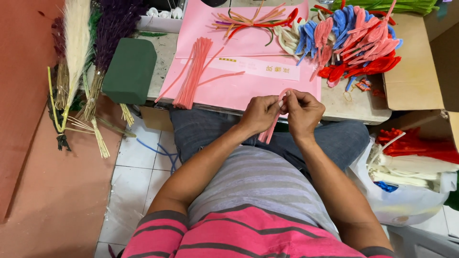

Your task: The person sits on the floor and repeatedly folds and twists pink pipe cleaners into small decorative shapes. They place each finished piece onto a pink sheet on the table and continue the process with additional pipe cleaners.

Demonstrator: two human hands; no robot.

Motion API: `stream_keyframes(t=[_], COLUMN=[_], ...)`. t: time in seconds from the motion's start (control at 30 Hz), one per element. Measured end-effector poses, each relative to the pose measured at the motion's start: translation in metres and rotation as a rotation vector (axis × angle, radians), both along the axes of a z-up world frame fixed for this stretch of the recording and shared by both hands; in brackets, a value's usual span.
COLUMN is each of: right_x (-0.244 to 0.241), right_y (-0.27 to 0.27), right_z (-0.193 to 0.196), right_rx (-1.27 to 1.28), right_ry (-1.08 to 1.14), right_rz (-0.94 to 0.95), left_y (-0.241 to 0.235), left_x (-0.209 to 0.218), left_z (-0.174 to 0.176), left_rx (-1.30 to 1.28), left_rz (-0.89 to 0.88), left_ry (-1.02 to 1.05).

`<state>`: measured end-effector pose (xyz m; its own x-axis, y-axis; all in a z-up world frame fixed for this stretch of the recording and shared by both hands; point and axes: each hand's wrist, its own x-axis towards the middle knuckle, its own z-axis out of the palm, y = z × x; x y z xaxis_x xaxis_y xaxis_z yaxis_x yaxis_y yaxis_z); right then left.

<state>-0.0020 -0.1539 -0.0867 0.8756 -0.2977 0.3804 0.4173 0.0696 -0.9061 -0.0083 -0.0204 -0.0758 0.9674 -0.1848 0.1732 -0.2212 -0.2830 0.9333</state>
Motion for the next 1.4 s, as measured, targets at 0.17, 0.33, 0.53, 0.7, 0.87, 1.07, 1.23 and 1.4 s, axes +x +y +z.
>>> stream_keyframes(t=[0.17, 0.33, 0.53, 0.7, 0.87, 1.07, 1.23, 1.4], right_x=[-0.003, -0.005, -0.004, 0.001, -0.005, -0.008, -0.017, -0.015], right_y=[-0.001, -0.001, -0.004, -0.006, -0.001, 0.003, 0.009, 0.009], right_z=[0.003, 0.005, 0.003, -0.015, -0.019, -0.011, 0.007, 0.009], right_rx=[-0.037, -0.089, -0.221, -0.201, -0.265, -0.222, -0.166, -0.162], right_ry=[-0.046, -0.023, 0.031, 0.079, 0.024, 0.049, 0.103, 0.118], right_rz=[-0.022, 0.010, 0.015, -0.050, -0.041, 0.163, 0.270, 0.293], left_y=[0.012, 0.008, 0.004, 0.004, 0.004, 0.009, 0.015, 0.016], left_x=[-0.048, -0.020, 0.013, 0.007, 0.024, 0.035, 0.034, 0.032], left_z=[0.068, 0.014, -0.034, -0.024, -0.049, -0.057, -0.053, -0.035], left_rx=[0.022, -0.007, 0.011, 0.100, 0.067, -0.243, -0.290, -0.303], left_rz=[0.011, 0.038, 0.053, 0.016, -0.038, -0.135, -0.200, -0.265], left_ry=[0.031, 0.019, -0.038, -0.021, 0.011, 0.236, 0.291, 0.347])
